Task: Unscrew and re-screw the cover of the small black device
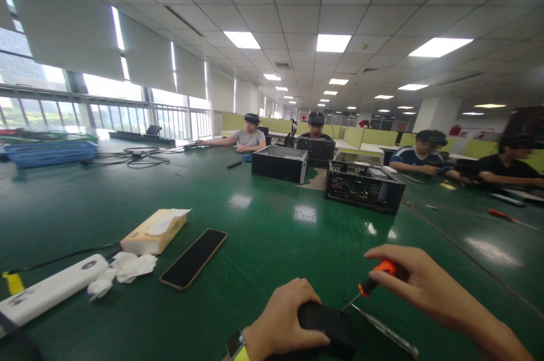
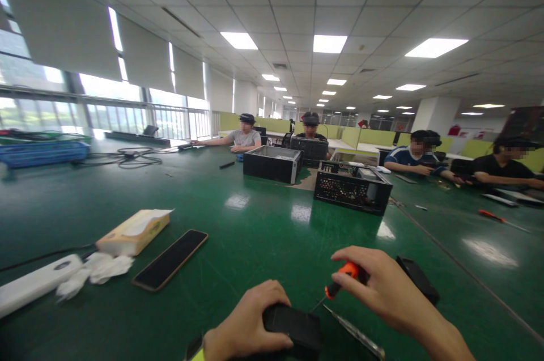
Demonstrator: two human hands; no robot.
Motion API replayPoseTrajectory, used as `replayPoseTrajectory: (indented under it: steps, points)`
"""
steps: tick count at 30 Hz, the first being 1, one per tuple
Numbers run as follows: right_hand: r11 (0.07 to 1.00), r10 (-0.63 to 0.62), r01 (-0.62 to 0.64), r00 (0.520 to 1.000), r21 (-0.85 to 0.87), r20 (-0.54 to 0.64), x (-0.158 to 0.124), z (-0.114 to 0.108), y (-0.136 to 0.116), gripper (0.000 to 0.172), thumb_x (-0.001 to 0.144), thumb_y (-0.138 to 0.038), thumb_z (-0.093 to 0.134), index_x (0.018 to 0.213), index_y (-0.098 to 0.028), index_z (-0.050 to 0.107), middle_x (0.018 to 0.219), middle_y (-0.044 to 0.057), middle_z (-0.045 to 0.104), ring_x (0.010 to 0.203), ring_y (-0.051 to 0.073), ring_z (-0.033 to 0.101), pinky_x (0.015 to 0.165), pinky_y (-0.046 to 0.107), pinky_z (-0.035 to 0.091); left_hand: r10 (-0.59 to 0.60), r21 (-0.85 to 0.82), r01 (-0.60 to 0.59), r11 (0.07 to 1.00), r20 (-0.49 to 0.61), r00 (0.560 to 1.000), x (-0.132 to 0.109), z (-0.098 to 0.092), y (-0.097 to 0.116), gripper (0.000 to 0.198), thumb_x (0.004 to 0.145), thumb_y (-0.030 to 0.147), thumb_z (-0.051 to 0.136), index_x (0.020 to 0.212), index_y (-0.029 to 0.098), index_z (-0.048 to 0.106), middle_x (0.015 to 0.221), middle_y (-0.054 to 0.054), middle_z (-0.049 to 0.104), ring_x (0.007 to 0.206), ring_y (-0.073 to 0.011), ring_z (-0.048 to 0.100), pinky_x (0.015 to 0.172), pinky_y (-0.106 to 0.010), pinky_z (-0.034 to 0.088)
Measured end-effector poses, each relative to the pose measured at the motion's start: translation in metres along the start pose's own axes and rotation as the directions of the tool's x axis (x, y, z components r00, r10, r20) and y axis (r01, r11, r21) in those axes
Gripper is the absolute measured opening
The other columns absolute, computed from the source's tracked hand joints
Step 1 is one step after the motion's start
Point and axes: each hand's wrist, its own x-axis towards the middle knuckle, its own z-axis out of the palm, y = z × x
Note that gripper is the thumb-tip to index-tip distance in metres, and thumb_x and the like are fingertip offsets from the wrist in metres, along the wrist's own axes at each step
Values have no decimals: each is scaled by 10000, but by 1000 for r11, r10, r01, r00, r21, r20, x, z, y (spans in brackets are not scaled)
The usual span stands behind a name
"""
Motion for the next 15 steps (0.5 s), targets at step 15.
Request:
replayPoseTrajectory:
  steps: [15]
  points:
    - [985, -121, 136, 984, 110, -134, 2, 15, -13, 240, 933, -396, 577, 1099, -244, 662, 907, 29, 708, 750, 173, 664, 685, 283, 544, -33, -72, 31, 997, -27, 999, 0, 1, 5, 432, 644, 408, 874, 959, 192, 671, 923, -20, 644, 854, -206, 590, 745, -268, 425]
